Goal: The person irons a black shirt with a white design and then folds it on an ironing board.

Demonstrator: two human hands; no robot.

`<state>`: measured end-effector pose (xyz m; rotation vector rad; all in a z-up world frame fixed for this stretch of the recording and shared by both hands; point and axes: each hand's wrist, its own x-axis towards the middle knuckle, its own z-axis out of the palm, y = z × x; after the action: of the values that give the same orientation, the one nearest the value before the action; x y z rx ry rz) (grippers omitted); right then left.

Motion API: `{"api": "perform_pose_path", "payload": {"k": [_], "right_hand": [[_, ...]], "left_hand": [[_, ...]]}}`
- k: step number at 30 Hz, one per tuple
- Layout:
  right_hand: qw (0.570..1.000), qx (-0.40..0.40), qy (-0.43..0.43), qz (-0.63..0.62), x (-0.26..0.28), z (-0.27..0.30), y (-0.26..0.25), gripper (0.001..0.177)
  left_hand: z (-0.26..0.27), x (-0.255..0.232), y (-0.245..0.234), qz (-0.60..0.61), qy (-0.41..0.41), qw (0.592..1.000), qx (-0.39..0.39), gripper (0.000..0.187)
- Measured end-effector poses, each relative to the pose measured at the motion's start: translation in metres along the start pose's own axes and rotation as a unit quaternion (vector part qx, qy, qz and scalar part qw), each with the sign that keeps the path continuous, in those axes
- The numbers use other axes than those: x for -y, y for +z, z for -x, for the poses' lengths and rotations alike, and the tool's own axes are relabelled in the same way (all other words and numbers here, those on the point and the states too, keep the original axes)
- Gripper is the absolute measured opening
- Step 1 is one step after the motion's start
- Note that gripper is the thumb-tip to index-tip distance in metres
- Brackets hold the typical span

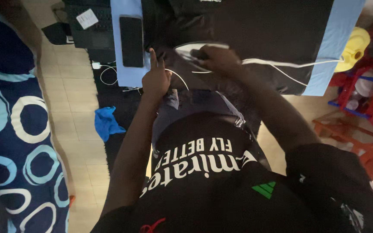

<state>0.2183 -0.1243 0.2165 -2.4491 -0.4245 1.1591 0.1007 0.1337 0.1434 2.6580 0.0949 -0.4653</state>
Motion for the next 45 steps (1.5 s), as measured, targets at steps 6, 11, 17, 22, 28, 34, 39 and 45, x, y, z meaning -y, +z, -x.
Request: {"api": "perform_pose_path", "payload": {"k": [6, 11, 17, 22, 28, 34, 39, 45], "right_hand": [[0.984, -0.158, -0.052, 0.063, -0.035, -0.010, -0.025, 0.046], [0.988, -0.090, -0.035, 0.117, -0.031, -0.021, -0.035, 0.038], [0.982, -0.174, -0.063, 0.023, -0.033, -0.025, -0.016, 0.038], [0.962, -0.258, -0.074, 0.043, -0.040, -0.028, -0.004, 0.042], [0.969, -0.232, -0.079, 0.026, -0.030, -0.028, 0.000, 0.038], [0.964, -0.243, -0.084, -0.062, -0.002, -0.021, 0.005, 0.048], [0.991, -0.126, 0.027, -0.017, 0.014, -0.017, -0.001, 0.045], [0.955, -0.294, -0.021, -0.035, 0.007, -0.030, 0.020, 0.052]], "left_hand": [[-0.002, 0.000, 0.000, 0.000, 0.017, 1.000, 0.003, 0.063], [-0.001, -0.001, -0.008, -0.008, 0.040, 0.999, -0.026, 0.064], [0.020, 0.000, 0.005, 0.027, 0.087, 0.991, -0.101, 0.056], [0.058, 0.004, 0.044, 0.124, 0.055, 0.977, -0.166, 0.030], [0.063, 0.062, 0.097, 0.210, -0.012, 0.976, 0.059, 0.030], [0.055, 0.102, 0.136, 0.000, 0.215, 0.976, 0.005, 0.019], [0.062, 0.084, 0.115, 0.473, -0.233, 0.832, 0.170, 0.036], [0.057, 0.069, 0.106, 0.430, -0.066, 0.893, 0.117, 0.038]]}}
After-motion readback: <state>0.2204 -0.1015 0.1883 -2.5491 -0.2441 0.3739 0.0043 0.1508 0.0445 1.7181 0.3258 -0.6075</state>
